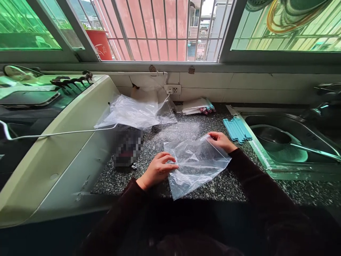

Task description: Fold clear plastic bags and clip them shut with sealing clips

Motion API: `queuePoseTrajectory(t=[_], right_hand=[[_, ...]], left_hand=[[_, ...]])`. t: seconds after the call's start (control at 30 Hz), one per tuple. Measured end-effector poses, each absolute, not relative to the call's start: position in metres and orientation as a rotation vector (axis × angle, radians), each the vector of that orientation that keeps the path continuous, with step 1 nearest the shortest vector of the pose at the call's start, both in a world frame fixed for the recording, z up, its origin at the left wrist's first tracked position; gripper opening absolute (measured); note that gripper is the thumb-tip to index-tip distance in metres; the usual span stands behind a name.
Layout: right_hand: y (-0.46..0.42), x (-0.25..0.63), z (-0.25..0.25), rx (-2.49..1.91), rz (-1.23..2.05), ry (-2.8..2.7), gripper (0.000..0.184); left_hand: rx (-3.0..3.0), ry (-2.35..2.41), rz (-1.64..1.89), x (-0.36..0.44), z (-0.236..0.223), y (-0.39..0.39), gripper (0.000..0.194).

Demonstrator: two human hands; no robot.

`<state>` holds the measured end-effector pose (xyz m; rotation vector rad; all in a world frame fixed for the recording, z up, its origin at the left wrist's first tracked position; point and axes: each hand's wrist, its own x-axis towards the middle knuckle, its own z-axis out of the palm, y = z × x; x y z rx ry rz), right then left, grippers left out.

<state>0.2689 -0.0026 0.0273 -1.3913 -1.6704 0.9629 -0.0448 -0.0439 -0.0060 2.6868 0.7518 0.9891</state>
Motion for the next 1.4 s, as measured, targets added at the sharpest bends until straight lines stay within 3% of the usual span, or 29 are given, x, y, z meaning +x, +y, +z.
queuePoseTrajectory(t=[0.57, 0.77, 0.9, 1.0, 1.1, 1.4], right_hand=[[0.0, 0.264, 0.018, -1.379, 0.732, -1.484, 0.024], [0.002, 0.266, 0.016, -1.32, 0.724, -1.405, 0.024], [0.003, 0.267, 0.015, -1.252, 0.704, -1.375, 0.026], [0.001, 0.267, 0.017, -1.22, 0.701, -1.376, 0.027], [0.0, 0.268, 0.017, -1.214, 0.697, -1.387, 0.026], [-0.001, 0.268, 0.017, -1.228, 0.689, -1.428, 0.024]], left_hand=[[2.835, 0.706, 1.021, -0.04, -0.015, -0.067, 0.023], [2.766, 0.828, 0.912, -0.055, -0.004, -0.058, 0.042], [2.512, 1.254, 1.204, -0.049, 0.016, -0.03, 0.03], [2.496, 1.455, 1.111, -0.03, 0.024, -0.006, 0.03], [2.404, 1.385, 1.018, -0.016, 0.023, 0.01, 0.014], [2.013, 1.255, 0.996, -0.027, 0.01, 0.016, 0.019]])
